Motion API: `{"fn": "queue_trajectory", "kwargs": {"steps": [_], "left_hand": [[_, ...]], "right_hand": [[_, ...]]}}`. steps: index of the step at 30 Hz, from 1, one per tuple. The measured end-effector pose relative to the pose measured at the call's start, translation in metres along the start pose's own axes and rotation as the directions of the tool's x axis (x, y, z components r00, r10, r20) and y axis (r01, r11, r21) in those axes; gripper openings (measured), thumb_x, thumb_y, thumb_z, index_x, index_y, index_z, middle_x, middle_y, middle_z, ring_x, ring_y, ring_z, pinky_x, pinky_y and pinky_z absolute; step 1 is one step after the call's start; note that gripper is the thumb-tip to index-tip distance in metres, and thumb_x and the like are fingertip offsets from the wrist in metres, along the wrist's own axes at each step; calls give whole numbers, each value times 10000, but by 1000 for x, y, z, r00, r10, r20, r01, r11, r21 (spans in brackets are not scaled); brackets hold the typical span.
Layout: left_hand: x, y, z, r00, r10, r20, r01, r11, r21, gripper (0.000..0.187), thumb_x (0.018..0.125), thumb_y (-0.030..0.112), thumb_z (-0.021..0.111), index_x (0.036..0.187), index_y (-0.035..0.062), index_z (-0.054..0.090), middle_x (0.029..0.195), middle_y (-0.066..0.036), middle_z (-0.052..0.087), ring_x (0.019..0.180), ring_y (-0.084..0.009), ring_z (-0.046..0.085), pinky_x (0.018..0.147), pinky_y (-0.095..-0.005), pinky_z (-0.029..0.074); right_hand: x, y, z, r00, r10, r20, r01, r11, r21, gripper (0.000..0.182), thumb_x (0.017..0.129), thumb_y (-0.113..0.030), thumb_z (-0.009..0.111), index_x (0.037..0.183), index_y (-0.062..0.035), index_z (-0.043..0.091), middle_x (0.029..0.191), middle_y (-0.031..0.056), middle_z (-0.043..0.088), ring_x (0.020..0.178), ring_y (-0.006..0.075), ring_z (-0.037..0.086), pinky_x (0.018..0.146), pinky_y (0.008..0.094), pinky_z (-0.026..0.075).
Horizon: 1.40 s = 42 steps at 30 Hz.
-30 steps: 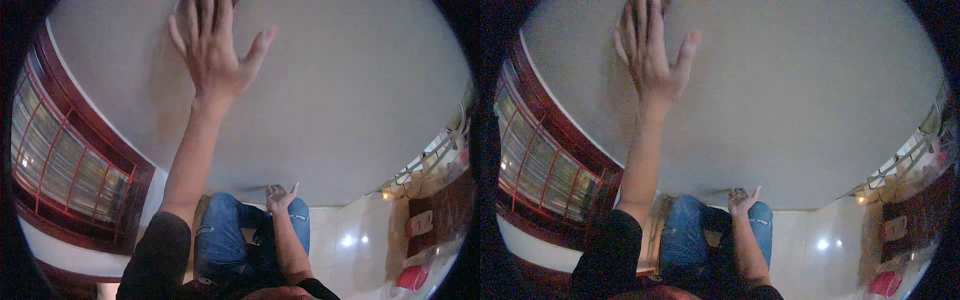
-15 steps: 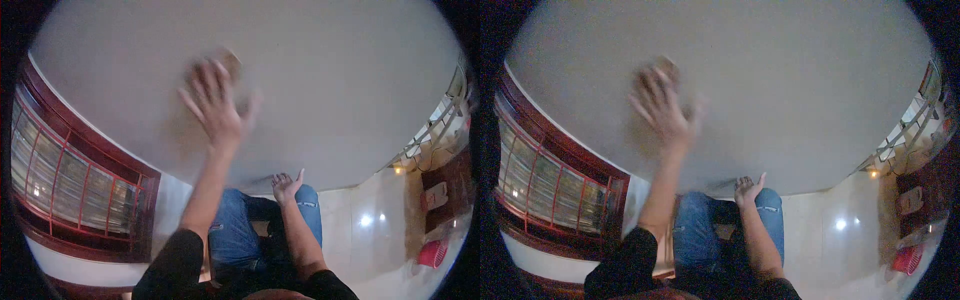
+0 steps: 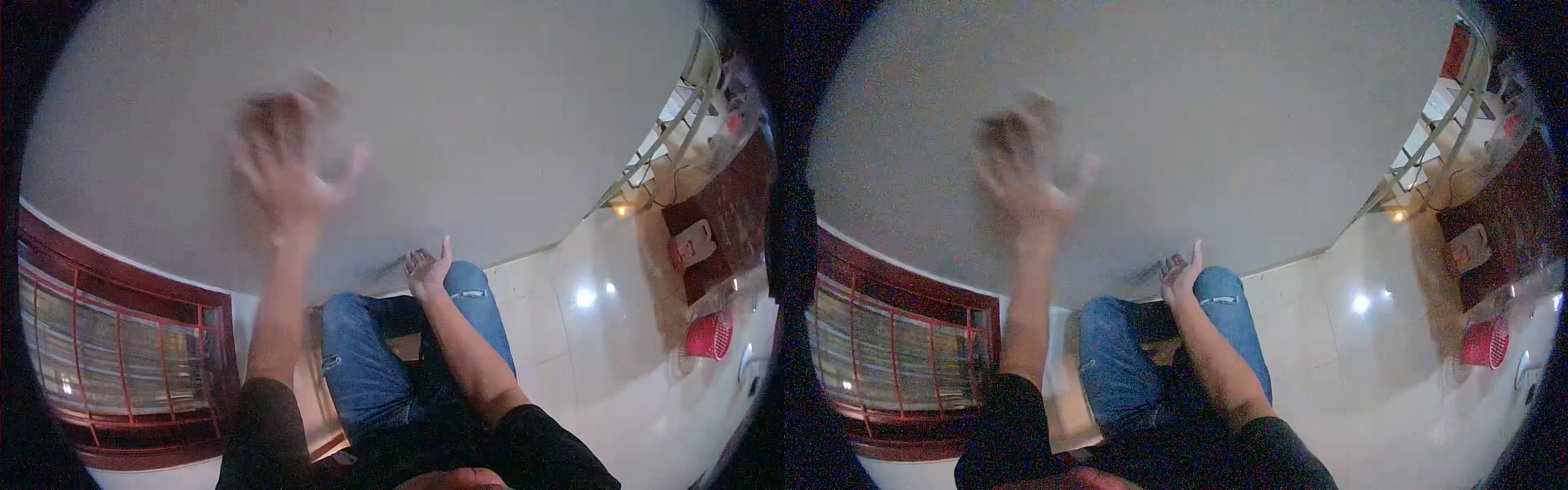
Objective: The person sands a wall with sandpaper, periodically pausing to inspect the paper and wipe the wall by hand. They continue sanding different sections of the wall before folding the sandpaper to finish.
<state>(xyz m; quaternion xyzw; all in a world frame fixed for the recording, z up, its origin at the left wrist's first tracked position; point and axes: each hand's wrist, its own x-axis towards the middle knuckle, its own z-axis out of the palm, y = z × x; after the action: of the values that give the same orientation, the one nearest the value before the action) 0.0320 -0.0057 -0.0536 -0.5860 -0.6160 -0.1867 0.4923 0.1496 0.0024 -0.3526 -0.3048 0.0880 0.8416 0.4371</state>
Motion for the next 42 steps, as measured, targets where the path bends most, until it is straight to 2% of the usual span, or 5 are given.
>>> {"fn": "queue_trajectory", "kwargs": {"steps": [7, 13, 26, 32, 42], "left_hand": [[104, -63, -21, 911, -24, -411, 48, 998, 48, 1018, 776, 780, 488, 1533, 144, 246, 1592, -158, 193, 1450, -401, 177, 1132, -626, 102], [-81, 54, 43, 945, 225, 236, -176, 961, -214, 873, 805, 729, 504, 1526, 289, 283, 1571, -16, 297, 1454, -275, 223, 1134, -619, 126], [97, -80, -9, 877, -39, -478, 12, 998, -60, 828, 819, 648, 566, 1502, 242, 334, 1585, -109, 246, 1457, -375, 188, 1106, -667, 113], [-95, 27, 47, 923, 286, 258, -230, 946, -227, 813, 807, 714, 528, 1507, 368, 299, 1609, 56, 180, 1488, -252, 94, 1134, -630, 93], [104, -112, -39, 880, -173, -443, 158, 985, -70, 701, 892, 522, 517, 1500, 225, 338, 1593, -70, 230, 1452, -354, 197, 1140, -627, 45]], "right_hand": [[-5, 5, 0, 1000, -28, 7, 28, 997, -78, 1187, 719, -780, 577, 1473, 51, 189, 1434, 210, 310, 1274, 336, 368, 1071, 402, 262], [-14, 5, 5, 999, -2, -40, 2, 1000, -19, 781, 754, -743, 591, 1077, -41, 481, 1059, 114, 484, 968, 269, 480, 896, 399, 389], [-10, 6, 2, 999, -32, 3, 32, 992, -126, 1034, 738, -776, 566, 1309, 59, 351, 1254, 172, 388, 1174, 327, 394, 1071, 471, 280], [-10, 2, 0, 997, 25, 75, -15, 991, -132, 1099, 728, -795, 556, 1361, 68, 307, 1289, 182, 387, 1224, 339, 379, 1097, 466, 258], [-18, 8, 8, 997, -16, 74, 31, 978, -204, 1233, 761, -785, 510, 1512, 47, -4, 1582, 235, 53, 1481, 352, 32, 1181, 457, 86]]}}
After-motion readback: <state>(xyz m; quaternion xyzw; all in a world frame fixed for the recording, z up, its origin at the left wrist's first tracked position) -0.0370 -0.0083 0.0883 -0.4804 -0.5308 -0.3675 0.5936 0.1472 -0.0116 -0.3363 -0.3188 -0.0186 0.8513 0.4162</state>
